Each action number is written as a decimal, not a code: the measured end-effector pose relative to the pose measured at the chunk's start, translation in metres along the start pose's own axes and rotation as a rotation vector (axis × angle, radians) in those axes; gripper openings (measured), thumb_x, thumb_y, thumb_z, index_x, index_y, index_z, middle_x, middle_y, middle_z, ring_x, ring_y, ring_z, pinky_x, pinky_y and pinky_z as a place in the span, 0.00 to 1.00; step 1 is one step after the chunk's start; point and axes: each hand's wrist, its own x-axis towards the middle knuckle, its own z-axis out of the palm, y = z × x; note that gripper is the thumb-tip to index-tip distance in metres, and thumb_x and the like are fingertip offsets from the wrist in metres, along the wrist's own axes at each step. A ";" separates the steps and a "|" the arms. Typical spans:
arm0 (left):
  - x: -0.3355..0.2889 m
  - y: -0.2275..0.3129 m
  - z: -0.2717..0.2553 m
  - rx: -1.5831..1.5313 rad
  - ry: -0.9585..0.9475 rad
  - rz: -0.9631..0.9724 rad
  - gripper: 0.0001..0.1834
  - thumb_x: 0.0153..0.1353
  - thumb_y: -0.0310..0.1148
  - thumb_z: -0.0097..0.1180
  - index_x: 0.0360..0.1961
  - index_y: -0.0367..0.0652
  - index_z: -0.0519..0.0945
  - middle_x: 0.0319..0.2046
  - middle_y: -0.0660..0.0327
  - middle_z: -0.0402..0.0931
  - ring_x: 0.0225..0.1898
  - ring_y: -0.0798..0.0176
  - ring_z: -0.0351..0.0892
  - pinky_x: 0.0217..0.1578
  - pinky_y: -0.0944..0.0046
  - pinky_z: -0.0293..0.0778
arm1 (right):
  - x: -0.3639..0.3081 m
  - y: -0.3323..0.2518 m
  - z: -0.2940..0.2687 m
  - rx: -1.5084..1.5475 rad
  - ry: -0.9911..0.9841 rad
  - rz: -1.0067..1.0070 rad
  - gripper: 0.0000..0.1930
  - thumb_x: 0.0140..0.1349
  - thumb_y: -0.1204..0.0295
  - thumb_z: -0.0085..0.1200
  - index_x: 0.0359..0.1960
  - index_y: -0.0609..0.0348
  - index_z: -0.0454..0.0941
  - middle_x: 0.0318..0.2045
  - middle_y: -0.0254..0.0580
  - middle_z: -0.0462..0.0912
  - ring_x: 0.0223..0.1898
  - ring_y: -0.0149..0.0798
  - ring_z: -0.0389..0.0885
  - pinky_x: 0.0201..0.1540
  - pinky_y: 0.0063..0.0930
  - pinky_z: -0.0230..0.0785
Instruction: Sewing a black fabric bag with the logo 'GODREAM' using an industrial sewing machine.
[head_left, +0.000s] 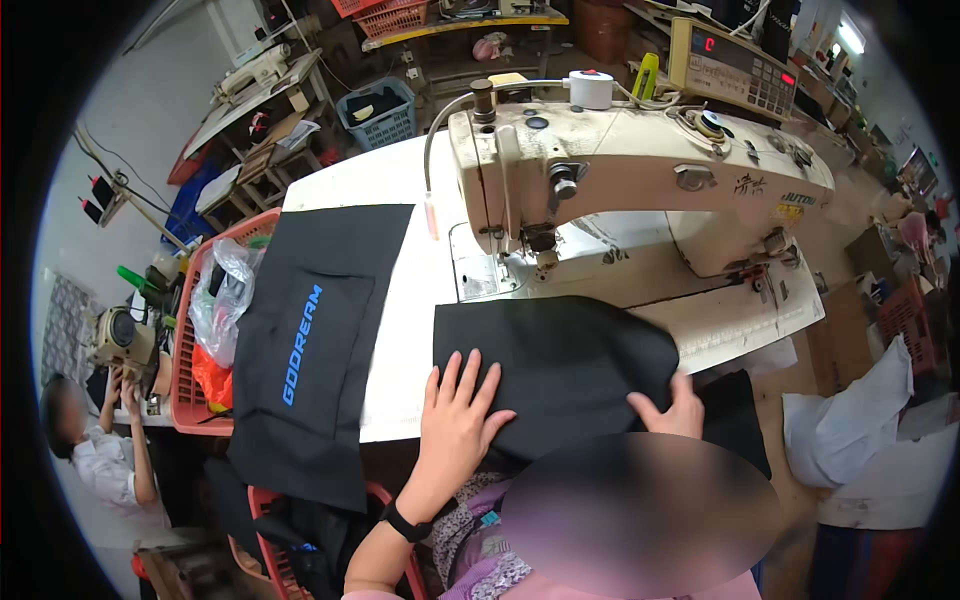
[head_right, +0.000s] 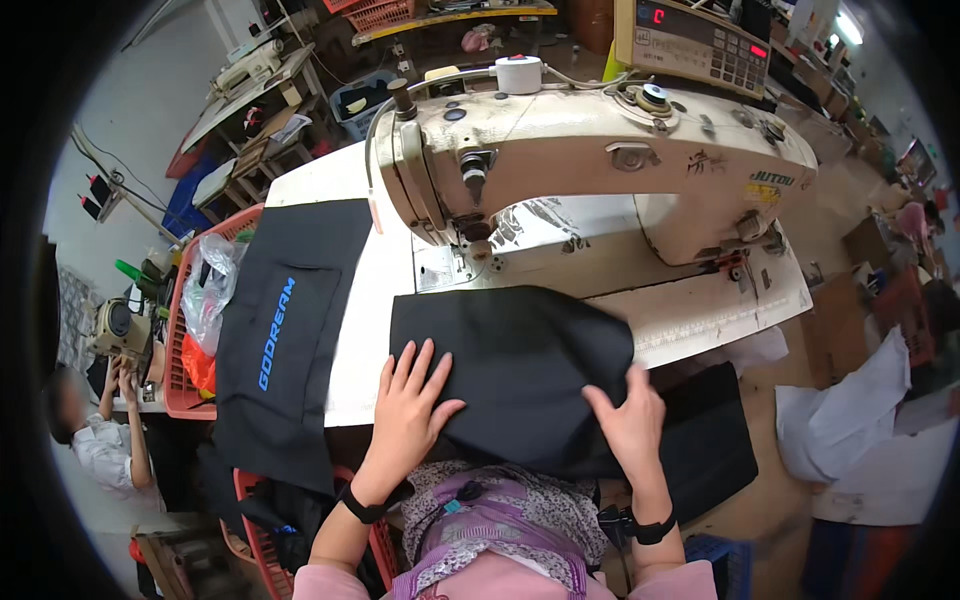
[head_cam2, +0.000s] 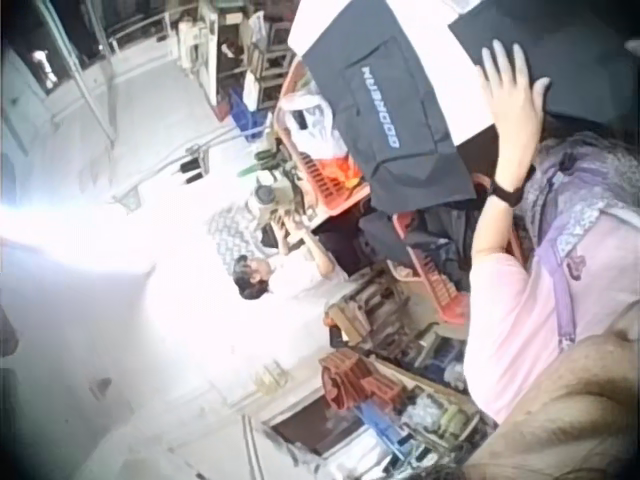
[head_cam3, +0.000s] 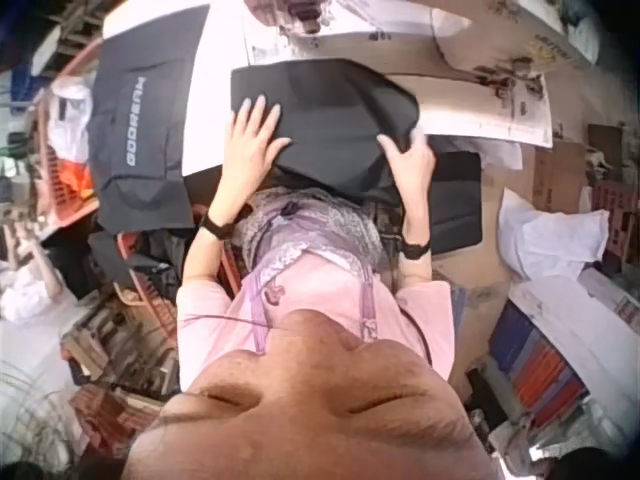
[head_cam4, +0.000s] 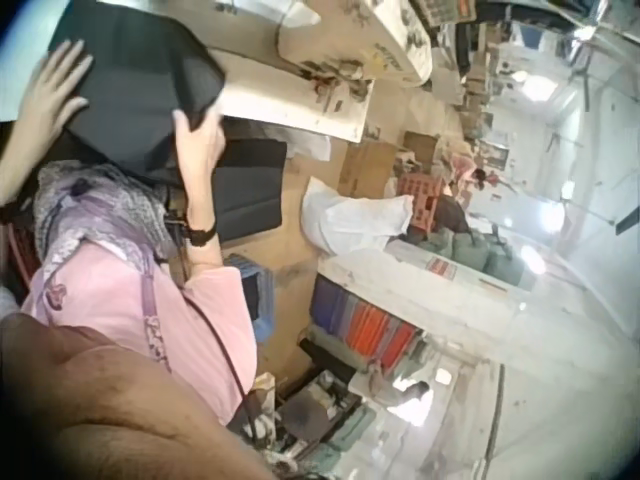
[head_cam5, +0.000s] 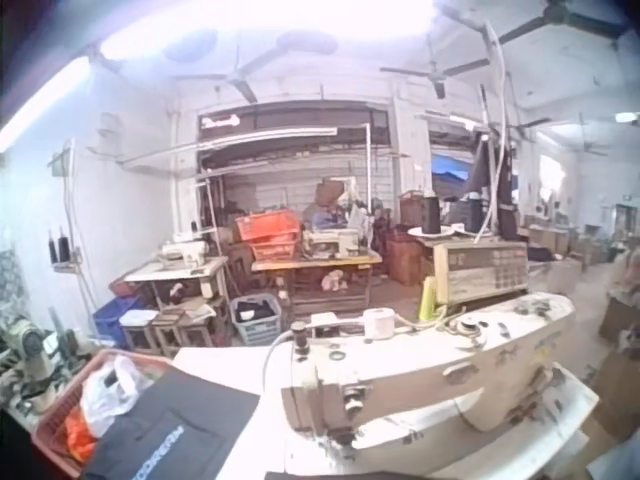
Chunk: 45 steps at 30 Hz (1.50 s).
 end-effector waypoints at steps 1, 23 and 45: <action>-0.003 0.002 0.001 -0.012 -0.002 0.005 0.30 0.59 0.43 0.61 0.61 0.43 0.73 0.64 0.48 0.65 0.65 0.41 0.61 0.64 0.42 0.56 | 0.004 -0.014 -0.006 -0.101 0.217 -0.092 0.24 0.55 0.74 0.63 0.54 0.65 0.72 0.38 0.49 0.80 0.42 0.53 0.77 0.50 0.40 0.67; 0.007 0.000 -0.004 -0.137 -0.012 -0.061 0.30 0.54 0.48 0.64 0.57 0.52 0.78 0.60 0.53 0.69 0.59 0.48 0.66 0.58 0.48 0.59 | 0.144 -0.105 0.110 0.359 -0.431 -0.422 0.05 0.61 0.71 0.53 0.32 0.58 0.78 0.34 0.43 0.80 0.43 0.49 0.74 0.50 0.42 0.60; 0.034 -0.011 -0.001 -0.093 0.010 -0.161 0.31 0.53 0.46 0.65 0.59 0.50 0.76 0.63 0.51 0.66 0.63 0.46 0.64 0.61 0.46 0.59 | 0.060 -0.086 0.048 -0.416 -0.367 -0.768 0.35 0.61 0.51 0.56 0.67 0.52 0.64 0.66 0.52 0.63 0.70 0.53 0.56 0.69 0.55 0.45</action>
